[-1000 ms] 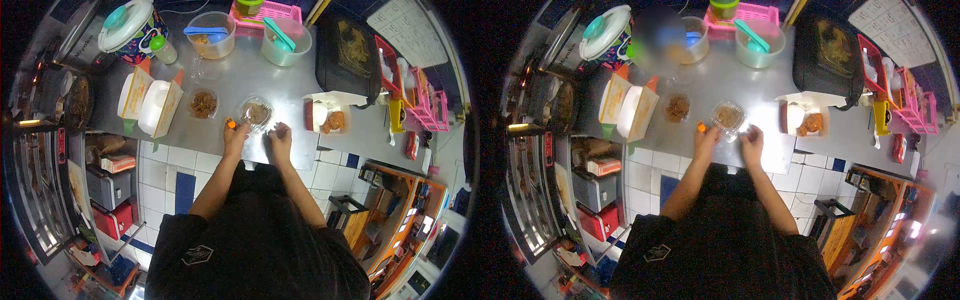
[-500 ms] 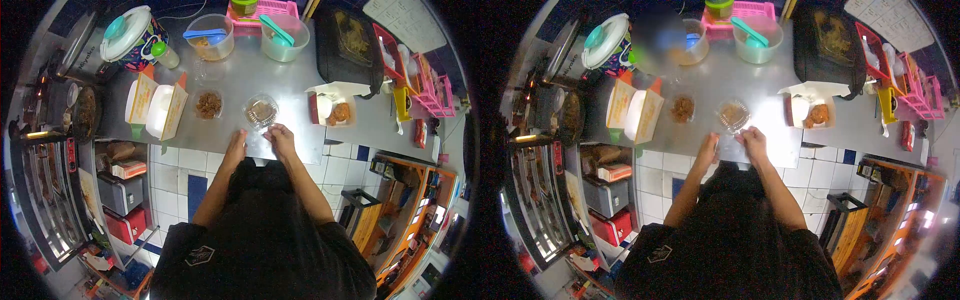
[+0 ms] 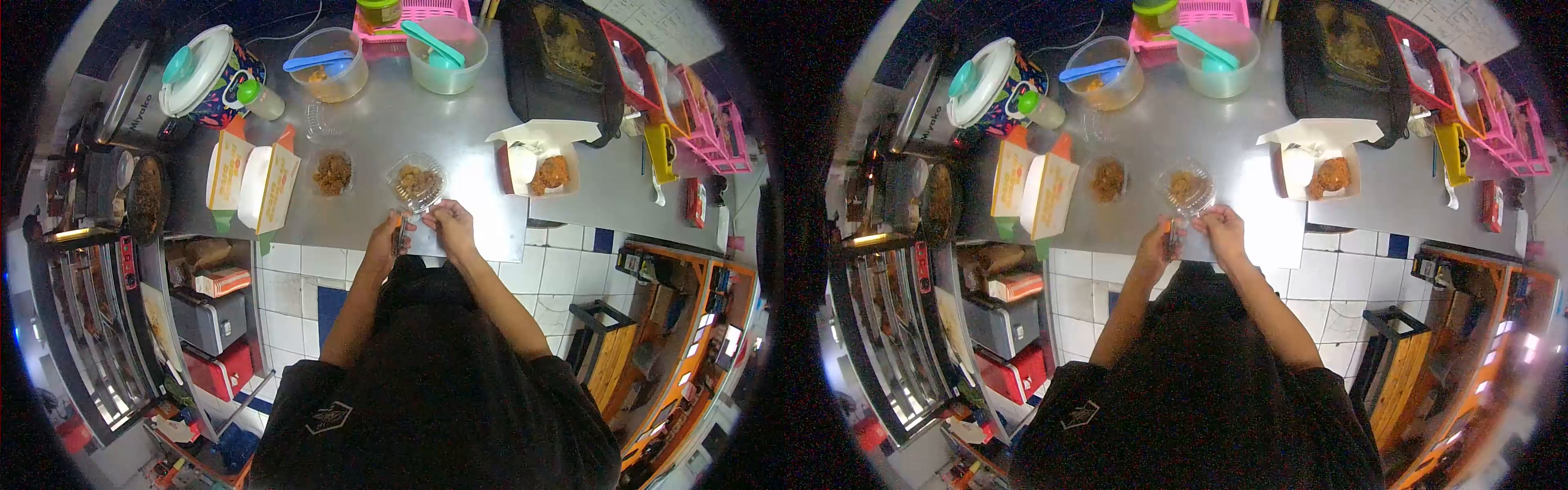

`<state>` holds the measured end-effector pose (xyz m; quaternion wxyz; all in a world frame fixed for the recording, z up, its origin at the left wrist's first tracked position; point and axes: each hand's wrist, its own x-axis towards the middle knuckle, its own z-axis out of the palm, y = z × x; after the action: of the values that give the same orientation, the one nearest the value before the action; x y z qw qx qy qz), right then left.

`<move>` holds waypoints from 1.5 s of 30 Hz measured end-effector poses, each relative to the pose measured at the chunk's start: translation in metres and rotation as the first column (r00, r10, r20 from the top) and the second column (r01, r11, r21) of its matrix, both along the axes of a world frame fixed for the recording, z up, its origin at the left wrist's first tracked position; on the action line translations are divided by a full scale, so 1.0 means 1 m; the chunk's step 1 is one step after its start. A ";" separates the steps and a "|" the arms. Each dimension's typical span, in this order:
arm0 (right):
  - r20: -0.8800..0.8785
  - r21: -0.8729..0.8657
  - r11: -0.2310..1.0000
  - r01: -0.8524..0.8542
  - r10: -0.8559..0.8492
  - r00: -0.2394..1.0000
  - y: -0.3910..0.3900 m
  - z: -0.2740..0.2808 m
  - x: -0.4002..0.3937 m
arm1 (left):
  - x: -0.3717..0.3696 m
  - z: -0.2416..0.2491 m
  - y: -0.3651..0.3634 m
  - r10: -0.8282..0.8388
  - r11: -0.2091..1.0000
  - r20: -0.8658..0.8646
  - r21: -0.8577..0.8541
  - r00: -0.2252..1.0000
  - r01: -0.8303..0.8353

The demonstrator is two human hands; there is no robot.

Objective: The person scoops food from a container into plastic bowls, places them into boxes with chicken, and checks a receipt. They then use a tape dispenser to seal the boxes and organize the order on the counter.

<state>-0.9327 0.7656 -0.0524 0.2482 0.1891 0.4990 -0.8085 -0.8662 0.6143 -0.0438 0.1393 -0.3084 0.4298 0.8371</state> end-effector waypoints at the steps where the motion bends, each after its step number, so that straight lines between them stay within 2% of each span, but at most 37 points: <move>1: -0.001 -0.001 1.000 0.003 -0.003 1.000 0.000 0.000 0.001 | 0.001 -0.002 -0.002 -0.003 1.000 -0.001 -0.001 1.000 0.003; 3: 0.005 -0.007 1.000 0.012 -0.012 1.000 0.000 0.004 0.002 | 0.004 -0.003 -0.005 -0.029 0.987 -0.035 0.158 0.999 0.035; 7: -0.001 -0.035 0.999 0.022 -0.022 1.000 0.001 0.004 0.000 | 0.006 -0.004 -0.006 -0.037 0.962 -0.050 0.268 0.998 0.049; 9: -0.001 -0.032 0.999 0.023 -0.023 1.000 0.001 0.002 0.000 | 0.009 -0.003 0.002 0.059 0.988 0.057 0.138 0.997 -0.066; 10: -0.001 -0.031 0.999 0.021 -0.021 1.000 0.001 0.000 0.000 | 0.010 -0.002 0.005 0.061 0.988 0.056 0.139 0.997 -0.069; 12: -0.003 -0.065 0.998 0.027 -0.027 1.000 0.002 0.000 0.000 | 0.013 0.000 0.008 -0.019 0.995 0.020 -0.101 1.000 0.021; 16: 0.014 -0.056 0.998 0.020 -0.020 1.000 0.003 0.004 -0.002 | 0.014 0.004 0.001 -0.080 0.991 0.060 -0.102 0.995 0.086; 18: 0.024 -0.061 0.998 0.020 -0.018 1.000 0.003 0.004 -0.002 | 0.011 0.003 -0.004 -0.110 0.993 0.139 0.056 0.984 0.103; 19: 0.023 -0.059 0.998 0.016 -0.015 1.000 0.003 0.005 -0.002 | 0.010 0.003 -0.004 -0.107 0.993 0.137 0.057 0.985 0.100; 21: 0.020 -0.076 0.997 0.019 -0.018 1.000 0.004 0.005 -0.002 | 0.009 0.004 -0.005 -0.075 0.979 0.142 0.199 0.987 0.046; 22: 0.018 -0.075 0.997 0.016 -0.015 1.000 0.004 0.005 -0.002 | 0.009 0.004 -0.002 -0.072 0.979 0.140 0.200 0.988 0.043; 24: 0.019 -0.080 0.997 0.018 -0.017 1.000 0.004 0.003 -0.003 | 0.006 0.019 0.008 -0.008 1.000 0.082 -0.003 0.997 0.009; 25: 0.018 -0.080 0.997 0.017 -0.016 1.000 0.005 0.002 -0.003 | 0.004 0.023 0.008 -0.007 1.000 0.080 -0.003 0.997 0.008; 27: 0.004 -0.068 0.998 0.015 -0.015 1.000 0.005 0.003 -0.002 | 0.002 0.027 0.009 -0.119 0.960 0.088 -0.244 0.989 0.138; 28: 0.003 -0.069 0.998 0.017 -0.016 1.000 0.005 0.004 -0.002 | 0.001 0.027 0.009 -0.121 0.960 0.088 -0.244 0.989 0.139; 30: 0.001 -0.084 0.996 0.013 -0.013 1.000 0.005 0.005 -0.002 | -0.001 0.025 0.010 -0.022 0.986 0.016 -0.163 1.000 0.025; 33: -0.015 -0.061 0.998 -0.008 0.007 1.000 0.009 0.004 -0.004 | -0.002 0.023 0.009 -0.029 0.986 -0.043 -0.166 0.999 0.022; 34: -0.016 -0.062 0.998 -0.005 0.004 1.000 0.009 0.003 -0.004 | -0.002 0.021 0.009 -0.032 0.986 -0.043 -0.167 0.999 0.025; 36: -0.012 -0.077 0.997 0.025 -0.026 1.000 0.010 0.003 -0.004 | -0.002 0.015 0.008 0.043 0.999 -0.018 -0.012 0.999 -0.044; 39: -0.038 -0.087 0.996 0.023 -0.026 0.999 0.010 0.006 -0.003 | -0.001 0.007 0.005 0.064 0.996 0.041 0.066 0.997 -0.066; 45: -0.043 0.035 0.998 -0.055 0.057 0.997 0.010 0.010 -0.002 | -0.005 0.007 0.012 0.058 0.998 0.053 0.015 0.997 -0.059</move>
<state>-0.9347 0.7756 -0.0422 0.2564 0.1614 0.5231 -0.7966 -0.8711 0.6265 -0.0364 0.1285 -0.3418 0.4097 0.8360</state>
